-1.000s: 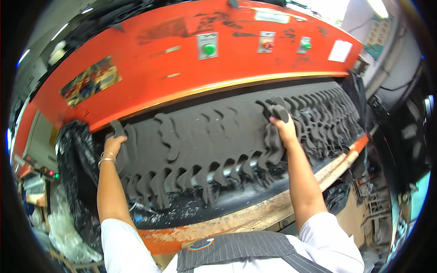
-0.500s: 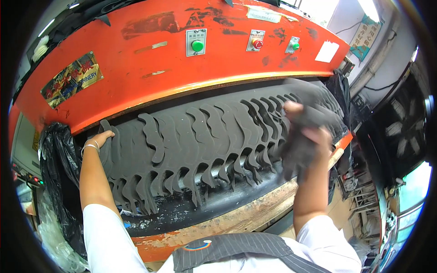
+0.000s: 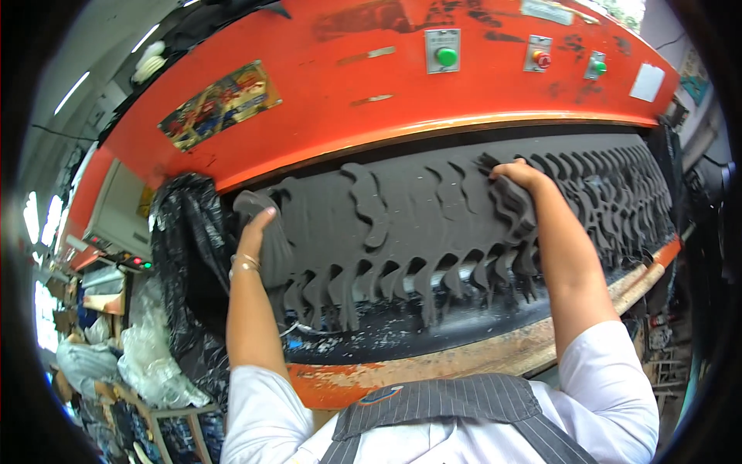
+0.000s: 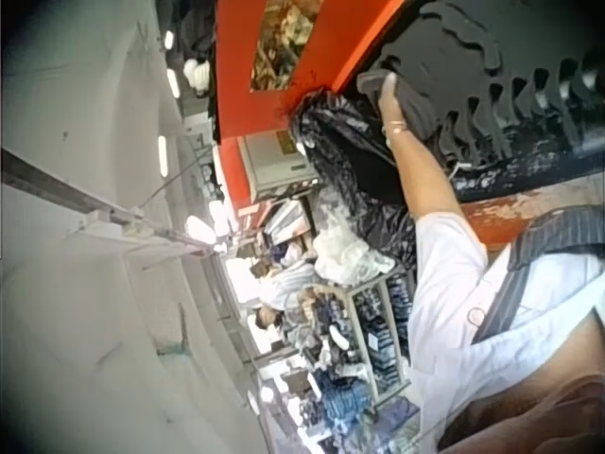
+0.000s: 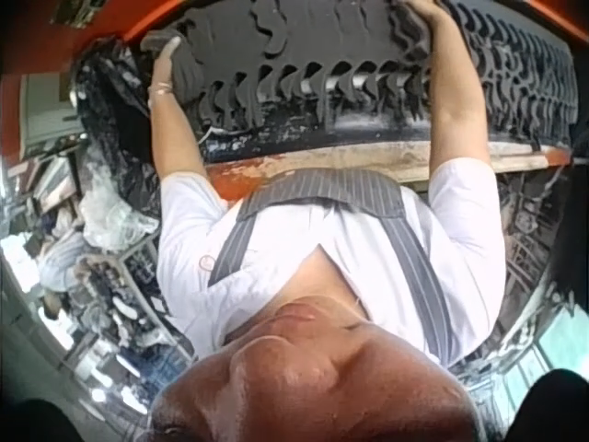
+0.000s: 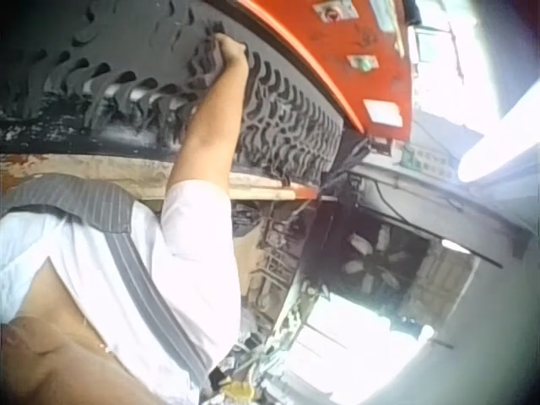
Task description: The recorder uses a die-cutting machine to stamp out specific shoe components from a sheet of gray material, placing the cutting die, operating the press with buttons, and removing the finished parts and scraps.
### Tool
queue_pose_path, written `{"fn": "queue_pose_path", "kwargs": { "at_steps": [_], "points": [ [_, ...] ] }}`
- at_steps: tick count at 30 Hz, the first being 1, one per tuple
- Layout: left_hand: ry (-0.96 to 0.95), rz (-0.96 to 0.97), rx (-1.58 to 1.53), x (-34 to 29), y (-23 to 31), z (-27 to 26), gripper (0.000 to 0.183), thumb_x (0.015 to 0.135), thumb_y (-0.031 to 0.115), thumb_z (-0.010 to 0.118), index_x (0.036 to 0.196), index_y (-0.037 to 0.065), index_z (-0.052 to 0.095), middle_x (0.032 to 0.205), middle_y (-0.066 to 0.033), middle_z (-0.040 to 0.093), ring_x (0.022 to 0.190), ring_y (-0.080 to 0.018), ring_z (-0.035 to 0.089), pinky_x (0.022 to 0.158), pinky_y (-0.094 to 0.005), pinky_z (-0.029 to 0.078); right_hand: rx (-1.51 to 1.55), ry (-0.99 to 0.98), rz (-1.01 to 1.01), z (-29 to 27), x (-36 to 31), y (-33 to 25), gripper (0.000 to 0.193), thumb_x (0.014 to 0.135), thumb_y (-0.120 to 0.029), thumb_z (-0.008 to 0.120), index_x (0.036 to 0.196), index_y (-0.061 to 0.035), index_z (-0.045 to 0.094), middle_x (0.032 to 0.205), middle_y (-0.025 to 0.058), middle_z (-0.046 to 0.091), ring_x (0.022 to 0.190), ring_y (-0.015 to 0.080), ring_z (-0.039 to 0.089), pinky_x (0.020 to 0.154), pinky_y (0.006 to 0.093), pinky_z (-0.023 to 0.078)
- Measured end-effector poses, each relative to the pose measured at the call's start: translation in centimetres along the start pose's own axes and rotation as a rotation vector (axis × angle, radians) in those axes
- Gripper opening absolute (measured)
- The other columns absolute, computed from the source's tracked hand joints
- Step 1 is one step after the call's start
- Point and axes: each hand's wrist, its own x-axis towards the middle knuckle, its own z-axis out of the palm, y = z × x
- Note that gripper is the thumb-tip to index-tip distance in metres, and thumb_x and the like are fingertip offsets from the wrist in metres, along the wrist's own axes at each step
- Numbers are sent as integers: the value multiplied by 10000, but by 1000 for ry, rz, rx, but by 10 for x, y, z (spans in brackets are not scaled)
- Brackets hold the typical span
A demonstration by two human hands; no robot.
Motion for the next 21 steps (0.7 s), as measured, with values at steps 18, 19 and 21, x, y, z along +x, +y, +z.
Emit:
{"fn": "queue_pose_path", "kwargs": {
  "at_steps": [18,19,21],
  "points": [
    [209,513,367,-130,69,39,430,782,296,740,1036,-44,669,1028,-56,660,899,-143,599,814,-290,458,443,230,-308,5,8,60,410,635,-239,733,929,40,662,812,95,679,722,196,638,668,327,495],
    [154,581,424,-112,72,36,429,772,296,743,1022,-46,672,1025,-59,659,889,-146,598,800,-289,457,696,176,-368,5,-17,51,359,656,-192,726,939,16,651,796,63,658,693,174,617,649,332,488],
    [107,339,503,-54,62,37,472,734,324,758,1007,-52,676,1014,-63,662,883,-146,589,813,-289,448,879,248,-552,9,-53,67,336,663,-148,730,954,-5,642,807,39,639,727,155,612,686,335,487]
  ]
}}
